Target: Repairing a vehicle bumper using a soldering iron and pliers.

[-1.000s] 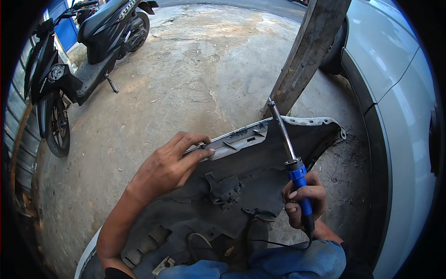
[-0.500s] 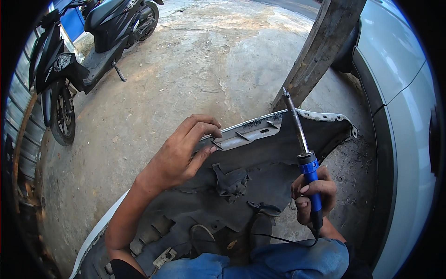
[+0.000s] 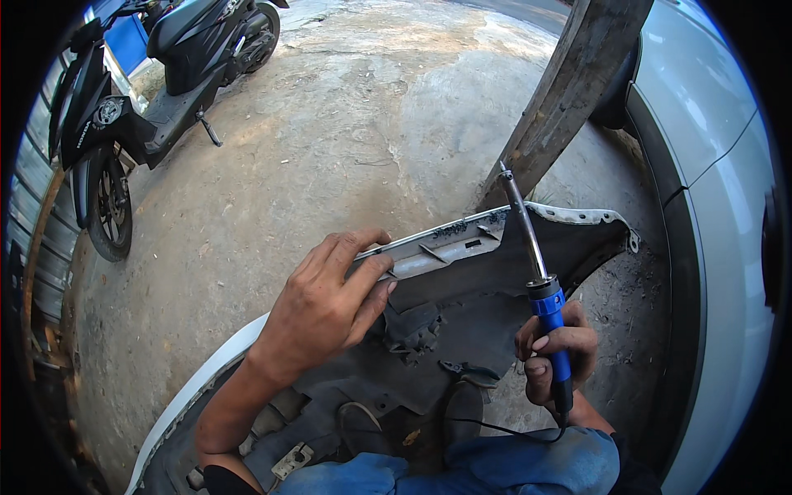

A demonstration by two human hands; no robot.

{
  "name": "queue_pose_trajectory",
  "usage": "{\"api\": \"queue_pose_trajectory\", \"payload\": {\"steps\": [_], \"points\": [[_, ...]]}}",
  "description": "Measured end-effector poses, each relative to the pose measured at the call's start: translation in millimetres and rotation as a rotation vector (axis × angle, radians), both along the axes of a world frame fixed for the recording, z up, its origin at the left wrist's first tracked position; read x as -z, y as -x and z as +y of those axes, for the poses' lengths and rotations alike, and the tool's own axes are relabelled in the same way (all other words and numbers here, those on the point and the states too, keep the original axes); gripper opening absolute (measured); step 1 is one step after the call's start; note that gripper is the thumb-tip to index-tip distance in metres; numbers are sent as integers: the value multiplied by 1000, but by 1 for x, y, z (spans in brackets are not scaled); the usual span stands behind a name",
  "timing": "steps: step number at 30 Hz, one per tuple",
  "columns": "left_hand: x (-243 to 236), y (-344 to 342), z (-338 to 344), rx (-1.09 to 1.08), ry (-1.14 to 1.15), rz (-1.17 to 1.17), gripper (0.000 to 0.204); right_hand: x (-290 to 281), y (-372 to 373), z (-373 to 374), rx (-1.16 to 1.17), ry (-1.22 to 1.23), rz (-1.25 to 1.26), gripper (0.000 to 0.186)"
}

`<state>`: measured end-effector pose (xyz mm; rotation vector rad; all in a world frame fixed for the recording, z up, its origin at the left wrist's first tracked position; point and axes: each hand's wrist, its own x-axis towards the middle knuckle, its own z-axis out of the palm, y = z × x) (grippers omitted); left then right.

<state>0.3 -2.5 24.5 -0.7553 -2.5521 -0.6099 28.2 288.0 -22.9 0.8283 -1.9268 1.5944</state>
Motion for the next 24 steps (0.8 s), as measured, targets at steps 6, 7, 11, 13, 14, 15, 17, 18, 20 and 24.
{"api": "queue_pose_trajectory", "payload": {"steps": [6, 7, 11, 13, 14, 15, 17, 18, 20, 24], "points": [[5, -6, 8, -10, -38, 42, 24, 2, 1, -1, -11, 16, 4, 30], [9, -6, 9, -18, -58, 64, 25, 2, 1, -1, -10, 17, 8, 30], [23, -3, 10, -20, -64, 156, 24, 1, 0, 0, -1, -7, 13, 30], [28, -1, 10, -30, -53, 233, 23, 1, 0, -1, -10, 1, 3, 29], [30, -1, 9, -30, -54, 228, 23, 2, 0, -2, -10, 0, -2, 29], [31, -1, 8, -35, -53, 231, 23, 2, 0, -3, -12, 13, -5, 29], [31, 0, 8, -33, -59, 231, 23, 1, 0, -3, -5, 19, -10, 29], [29, 0, 10, -32, -74, 223, 23, 0, 0, -2, -1, 18, -5, 29], [25, 0, 13, -32, -87, 211, 24, -1, 0, -2, 2, 20, -3, 29], [21, 0, 20, -39, -286, 107, 20, 0, 0, -5, -13, 19, -5, 30]]}}
